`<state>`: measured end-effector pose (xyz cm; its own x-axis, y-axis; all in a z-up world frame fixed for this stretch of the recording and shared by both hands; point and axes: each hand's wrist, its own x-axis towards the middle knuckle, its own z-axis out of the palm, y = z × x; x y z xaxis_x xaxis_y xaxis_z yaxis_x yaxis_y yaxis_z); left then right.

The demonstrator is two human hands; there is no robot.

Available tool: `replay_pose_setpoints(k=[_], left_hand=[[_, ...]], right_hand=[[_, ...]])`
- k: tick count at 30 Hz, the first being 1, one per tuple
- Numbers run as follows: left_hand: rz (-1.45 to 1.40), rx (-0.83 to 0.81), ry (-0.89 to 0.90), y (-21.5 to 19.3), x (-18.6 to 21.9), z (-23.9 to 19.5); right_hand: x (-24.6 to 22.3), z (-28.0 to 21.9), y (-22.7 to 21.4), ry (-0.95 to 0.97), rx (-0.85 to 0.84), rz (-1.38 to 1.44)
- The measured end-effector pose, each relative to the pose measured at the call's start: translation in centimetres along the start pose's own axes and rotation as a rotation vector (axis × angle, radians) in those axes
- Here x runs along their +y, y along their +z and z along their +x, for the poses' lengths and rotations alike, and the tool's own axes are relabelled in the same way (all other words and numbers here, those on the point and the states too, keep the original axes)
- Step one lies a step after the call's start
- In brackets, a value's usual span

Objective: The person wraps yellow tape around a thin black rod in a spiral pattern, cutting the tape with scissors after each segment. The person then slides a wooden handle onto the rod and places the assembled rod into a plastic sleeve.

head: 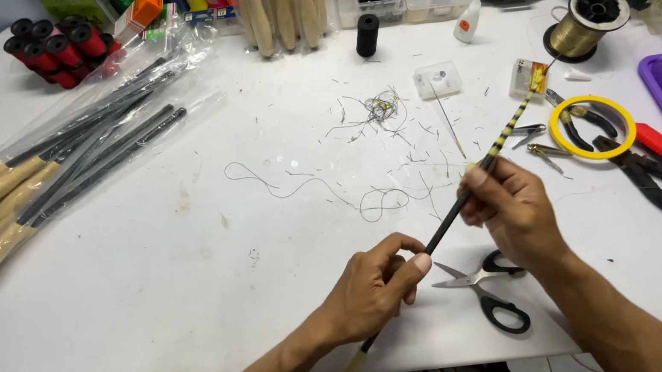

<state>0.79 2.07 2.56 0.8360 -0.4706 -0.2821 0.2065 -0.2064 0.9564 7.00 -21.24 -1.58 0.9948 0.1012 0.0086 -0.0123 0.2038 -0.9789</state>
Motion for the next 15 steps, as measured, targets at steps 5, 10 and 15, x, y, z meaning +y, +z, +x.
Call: replay_pose_setpoints(k=[5,10,15], left_hand=[[0.018,-0.127,-0.087,-1.3,0.5,-1.0],[0.175,-0.086,-0.164,-4.1,0.1,-2.7],[0.005,0.04,-0.122,-8.0,-2.4,-3.4]], right_hand=[[-1.6,1.6,-1.8,0.041,0.179,0.126],[-3.2,2.3,-2.5,0.001,0.321,0.21],[-4.2,3.0,-4.3,-0.082,0.429,0.265]])
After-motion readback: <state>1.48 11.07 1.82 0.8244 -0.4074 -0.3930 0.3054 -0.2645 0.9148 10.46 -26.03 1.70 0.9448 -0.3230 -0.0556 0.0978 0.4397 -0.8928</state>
